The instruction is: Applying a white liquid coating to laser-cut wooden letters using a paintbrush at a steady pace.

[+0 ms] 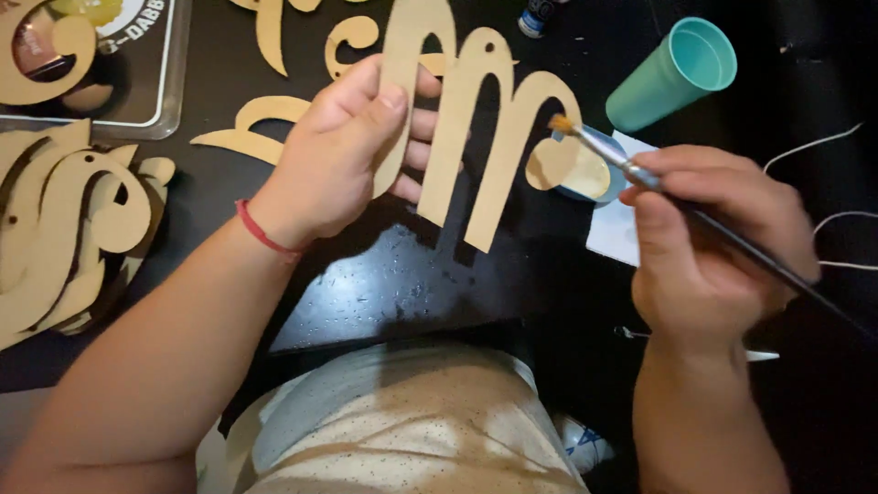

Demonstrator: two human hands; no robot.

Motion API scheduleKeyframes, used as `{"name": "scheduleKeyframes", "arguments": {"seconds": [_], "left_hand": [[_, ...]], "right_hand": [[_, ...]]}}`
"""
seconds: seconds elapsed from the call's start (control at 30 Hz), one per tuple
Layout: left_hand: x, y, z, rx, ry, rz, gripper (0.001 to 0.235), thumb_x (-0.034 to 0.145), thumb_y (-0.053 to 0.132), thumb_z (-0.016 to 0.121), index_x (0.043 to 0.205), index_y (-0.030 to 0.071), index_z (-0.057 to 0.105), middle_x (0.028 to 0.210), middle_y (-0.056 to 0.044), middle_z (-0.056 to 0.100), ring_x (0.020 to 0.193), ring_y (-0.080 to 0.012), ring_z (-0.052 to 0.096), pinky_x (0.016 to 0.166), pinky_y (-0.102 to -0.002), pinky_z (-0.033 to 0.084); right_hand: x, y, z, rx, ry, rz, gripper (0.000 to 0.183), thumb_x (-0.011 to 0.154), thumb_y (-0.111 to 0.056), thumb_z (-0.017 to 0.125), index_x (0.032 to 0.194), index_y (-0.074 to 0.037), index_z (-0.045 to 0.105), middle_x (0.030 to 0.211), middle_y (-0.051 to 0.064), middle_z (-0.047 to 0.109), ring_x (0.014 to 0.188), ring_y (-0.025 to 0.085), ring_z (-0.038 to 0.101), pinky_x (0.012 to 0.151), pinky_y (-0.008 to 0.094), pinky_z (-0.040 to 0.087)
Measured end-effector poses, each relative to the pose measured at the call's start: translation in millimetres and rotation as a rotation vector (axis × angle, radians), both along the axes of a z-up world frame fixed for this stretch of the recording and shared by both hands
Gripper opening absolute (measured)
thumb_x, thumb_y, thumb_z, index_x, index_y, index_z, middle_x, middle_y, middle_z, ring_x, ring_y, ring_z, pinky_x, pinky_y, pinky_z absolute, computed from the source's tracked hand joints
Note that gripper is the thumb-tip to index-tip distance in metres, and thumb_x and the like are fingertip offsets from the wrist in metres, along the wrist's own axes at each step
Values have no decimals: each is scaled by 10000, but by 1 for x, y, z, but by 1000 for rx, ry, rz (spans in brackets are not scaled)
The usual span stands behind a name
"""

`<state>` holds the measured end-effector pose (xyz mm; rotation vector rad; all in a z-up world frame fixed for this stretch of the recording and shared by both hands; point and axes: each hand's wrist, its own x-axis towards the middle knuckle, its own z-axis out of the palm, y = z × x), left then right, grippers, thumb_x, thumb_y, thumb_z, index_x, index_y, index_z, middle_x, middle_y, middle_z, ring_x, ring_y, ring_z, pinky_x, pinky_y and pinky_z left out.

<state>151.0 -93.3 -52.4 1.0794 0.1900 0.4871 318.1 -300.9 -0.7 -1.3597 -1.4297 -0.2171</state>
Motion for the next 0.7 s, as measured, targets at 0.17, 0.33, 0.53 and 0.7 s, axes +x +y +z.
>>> {"name": "scheduleKeyframes", "arguments": {"seconds": [0.17,0.33,0.53,0.7], "left_hand": [[-5,-3,11,30,4,27,376,958,402,480,1192,107,498,1007,-159,691,769,-247,728,520,-328,581],[-8,-1,13,56,26,51,468,918,449,491,1244,112,499,1056,-166,709,812,-261,754,538,-332,602],[-9,0,15,50,33,80,451,921,431,479,1235,109,509,1064,-171,719,836,-267,762,551,-340,607],[-8,-1,10,32,11,54,395,929,432,479,1178,127,517,997,-147,710,782,-248,751,519,-306,575]], "right_hand": [[-6,15,-5,-72,-100,-14,83,994,97,645,999,142,576,1028,335,643,979,428,688,962,487,585],[-10,17,-4,-109,-219,-33,49,994,140,657,994,133,609,1048,329,666,995,430,697,960,468,564],[-14,5,2,-178,-389,71,75,909,183,647,873,119,631,948,312,682,875,407,703,834,462,556],[-20,-4,12,-302,-308,178,28,861,88,659,864,72,636,945,272,686,862,354,704,814,374,554]]}}
